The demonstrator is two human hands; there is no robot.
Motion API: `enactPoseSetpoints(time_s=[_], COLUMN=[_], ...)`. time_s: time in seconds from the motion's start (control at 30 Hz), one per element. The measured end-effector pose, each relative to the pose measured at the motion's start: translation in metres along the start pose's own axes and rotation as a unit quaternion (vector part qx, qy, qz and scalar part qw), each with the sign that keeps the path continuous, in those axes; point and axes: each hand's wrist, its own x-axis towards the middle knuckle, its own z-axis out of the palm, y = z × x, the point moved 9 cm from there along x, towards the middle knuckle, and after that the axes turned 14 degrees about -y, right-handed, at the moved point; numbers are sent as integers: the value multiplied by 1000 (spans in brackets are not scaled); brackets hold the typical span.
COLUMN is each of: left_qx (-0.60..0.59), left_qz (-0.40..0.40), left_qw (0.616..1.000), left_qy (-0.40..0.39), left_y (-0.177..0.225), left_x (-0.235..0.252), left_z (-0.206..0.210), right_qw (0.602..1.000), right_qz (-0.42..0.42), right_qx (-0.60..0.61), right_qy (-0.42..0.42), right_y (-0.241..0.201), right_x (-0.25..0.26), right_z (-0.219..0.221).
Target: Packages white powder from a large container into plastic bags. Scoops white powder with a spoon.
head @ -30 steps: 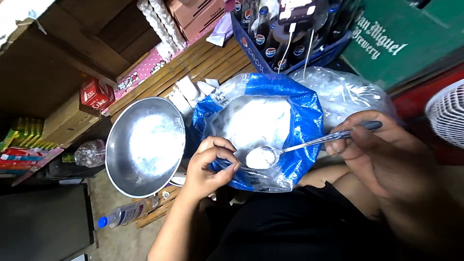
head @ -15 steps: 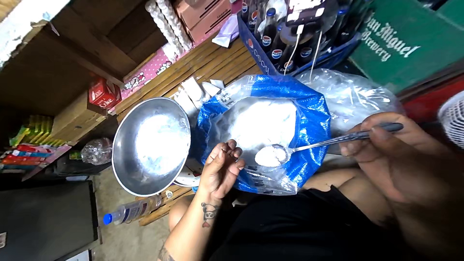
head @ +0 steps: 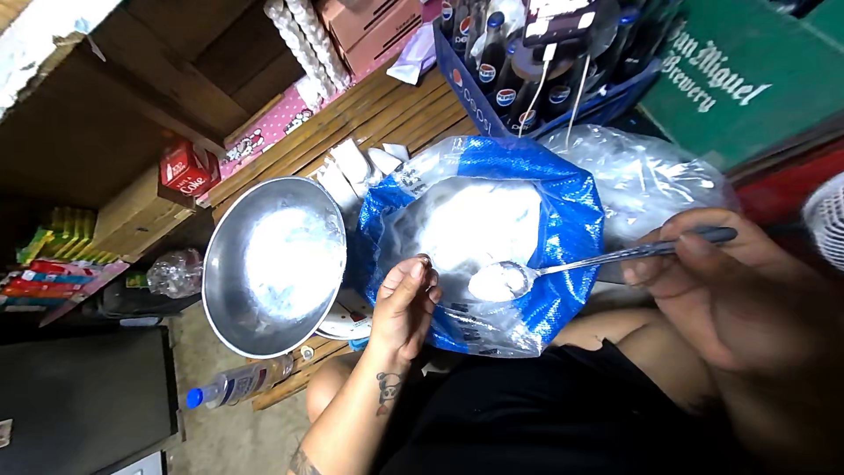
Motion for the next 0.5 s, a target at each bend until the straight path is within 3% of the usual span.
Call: enactPoseSetpoints(time_s=[0.5], left_qx=[39], left_qz=[20], left_qw=[999], left_qy=[-20], left_y=[4], left_x=[1], left_z=[2], right_qw=[1000], right_qz=[-2], right_qx=[0], right_qy=[-10], right_y=[1], right_x=[-1], right_z=[1])
